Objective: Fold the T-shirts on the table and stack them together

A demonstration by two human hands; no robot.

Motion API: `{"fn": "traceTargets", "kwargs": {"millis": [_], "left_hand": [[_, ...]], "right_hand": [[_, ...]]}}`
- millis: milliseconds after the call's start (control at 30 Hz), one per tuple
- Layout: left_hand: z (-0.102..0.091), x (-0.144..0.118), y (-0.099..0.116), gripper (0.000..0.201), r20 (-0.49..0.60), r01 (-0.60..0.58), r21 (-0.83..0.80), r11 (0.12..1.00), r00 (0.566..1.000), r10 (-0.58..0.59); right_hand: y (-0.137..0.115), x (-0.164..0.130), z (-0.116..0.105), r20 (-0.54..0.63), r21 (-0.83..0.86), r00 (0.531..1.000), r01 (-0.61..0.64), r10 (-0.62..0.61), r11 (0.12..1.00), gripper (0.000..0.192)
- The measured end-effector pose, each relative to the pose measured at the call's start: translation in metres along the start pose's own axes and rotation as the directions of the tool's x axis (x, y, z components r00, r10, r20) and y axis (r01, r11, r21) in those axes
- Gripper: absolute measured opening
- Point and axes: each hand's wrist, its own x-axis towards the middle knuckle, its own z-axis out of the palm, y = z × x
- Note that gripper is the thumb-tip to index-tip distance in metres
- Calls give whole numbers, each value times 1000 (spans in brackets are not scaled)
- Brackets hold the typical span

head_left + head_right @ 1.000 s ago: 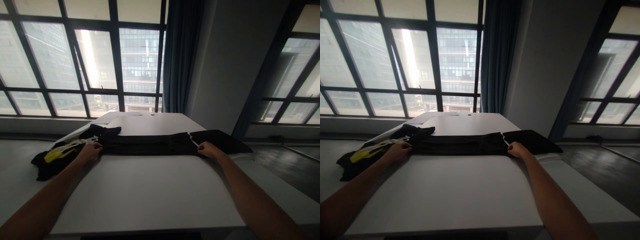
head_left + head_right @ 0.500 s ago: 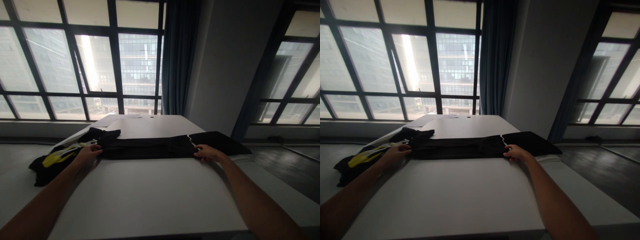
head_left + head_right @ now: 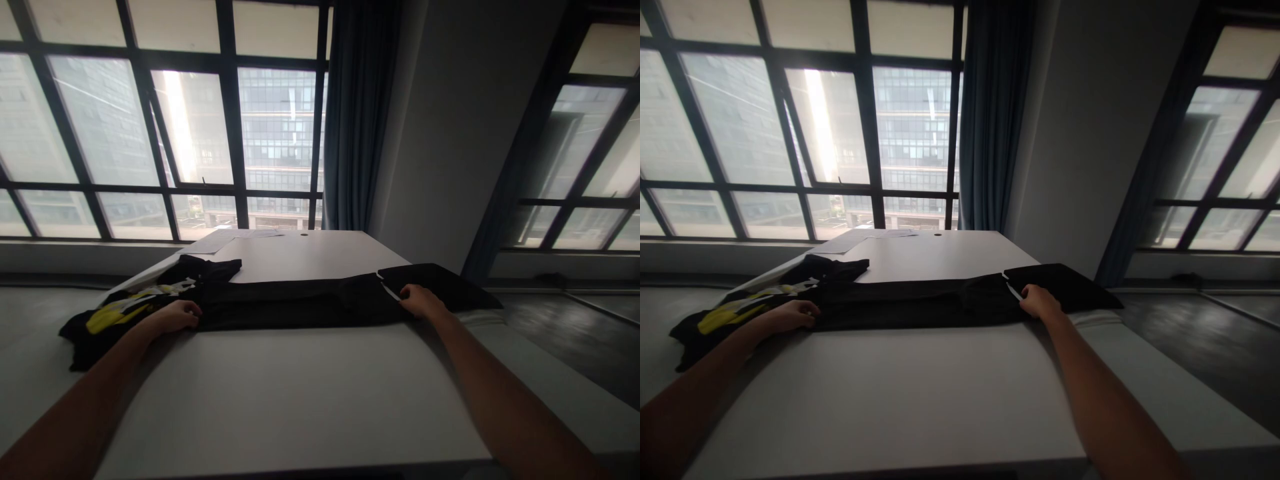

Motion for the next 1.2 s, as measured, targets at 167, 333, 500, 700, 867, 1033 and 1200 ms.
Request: {"fn": "traceTargets", "kwargs": {"millis": [167, 333, 500, 700, 867, 1033, 1200], "left_hand": [[8, -5, 14, 53, -137, -358, 84, 930, 920, 366], [34, -2, 30, 62, -61, -527, 103, 844, 843, 534], [26, -14, 25, 88, 177, -419, 153, 895, 903, 392], [15, -31, 44, 86, 94, -515, 251, 820, 856, 509], [33, -23, 48, 75, 111, -464, 164, 871, 886, 451], [35, -17, 38, 96, 179, -388, 227, 893, 918, 353], [16, -30, 49, 74, 93, -313, 244, 918, 950, 299]], "right_hand": [[-18, -15, -4, -119, -239, 988, 71, -102, 969, 35], [-43, -28, 5, -1, -196, 953, 297, -303, 935, 39], [-48, -32, 18, 175, -254, 942, 325, -288, 911, 54], [-53, -34, 34, 106, -378, 931, 361, -348, 852, 51], [-72, -49, 39, 6, -399, 927, 347, -375, 849, 46], [-83, -62, 42, 163, -415, 946, 322, -279, 851, 56], [-86, -47, 55, 191, -409, 921, 389, -339, 826, 55]]}}
